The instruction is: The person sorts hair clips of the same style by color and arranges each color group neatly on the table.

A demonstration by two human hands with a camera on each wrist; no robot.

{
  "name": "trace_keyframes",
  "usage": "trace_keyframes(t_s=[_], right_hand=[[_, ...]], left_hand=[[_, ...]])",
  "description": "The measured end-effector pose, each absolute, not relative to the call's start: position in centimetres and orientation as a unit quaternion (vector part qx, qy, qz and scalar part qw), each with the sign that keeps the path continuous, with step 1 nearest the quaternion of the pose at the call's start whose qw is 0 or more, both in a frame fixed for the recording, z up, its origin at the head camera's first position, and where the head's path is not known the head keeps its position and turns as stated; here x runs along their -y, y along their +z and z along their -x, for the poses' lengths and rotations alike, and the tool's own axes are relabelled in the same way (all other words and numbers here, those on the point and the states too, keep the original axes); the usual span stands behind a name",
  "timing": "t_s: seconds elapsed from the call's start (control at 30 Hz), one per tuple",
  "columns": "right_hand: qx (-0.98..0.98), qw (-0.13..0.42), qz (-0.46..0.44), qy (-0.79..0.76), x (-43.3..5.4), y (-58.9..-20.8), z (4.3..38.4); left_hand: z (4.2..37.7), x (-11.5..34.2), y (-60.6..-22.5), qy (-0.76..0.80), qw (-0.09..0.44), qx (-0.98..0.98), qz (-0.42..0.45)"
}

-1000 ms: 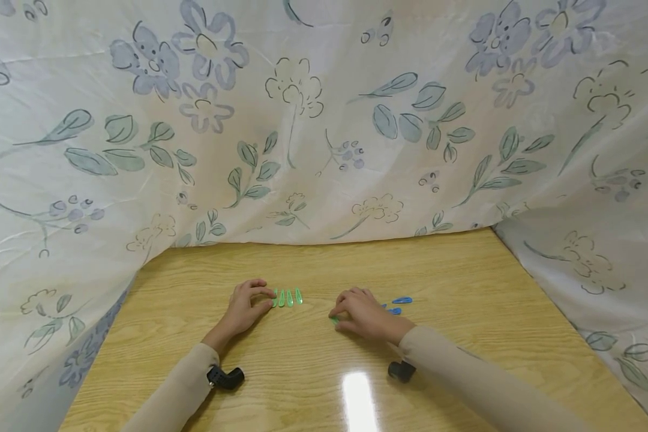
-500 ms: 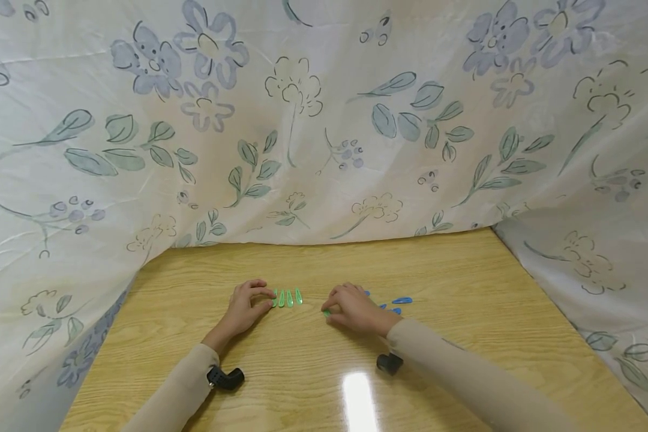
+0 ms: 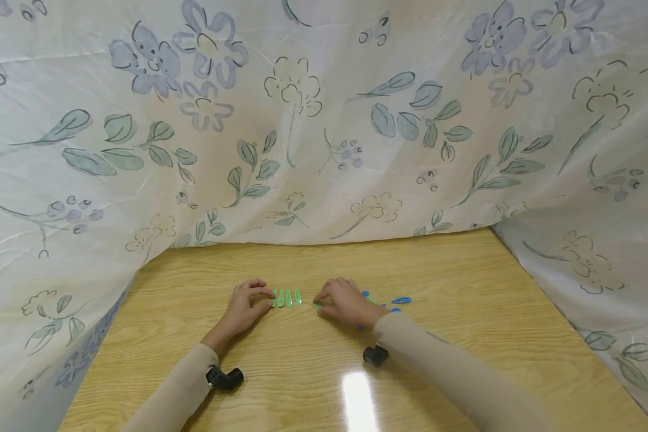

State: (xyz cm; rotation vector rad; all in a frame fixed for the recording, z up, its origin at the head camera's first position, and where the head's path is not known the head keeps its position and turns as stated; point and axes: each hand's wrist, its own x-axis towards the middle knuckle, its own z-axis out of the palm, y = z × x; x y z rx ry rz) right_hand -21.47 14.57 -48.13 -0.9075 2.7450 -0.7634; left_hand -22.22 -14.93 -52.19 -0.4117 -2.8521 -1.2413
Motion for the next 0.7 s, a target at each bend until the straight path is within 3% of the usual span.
trace_keyframes(t_s=[0.7], right_hand=[[-0.927, 0.057, 0.244, -0.279, -11.4, -48.9, 23.8]], left_hand=[[22.5, 15.1, -52.2, -0.397, 0.001, 0.908, 0.131]])
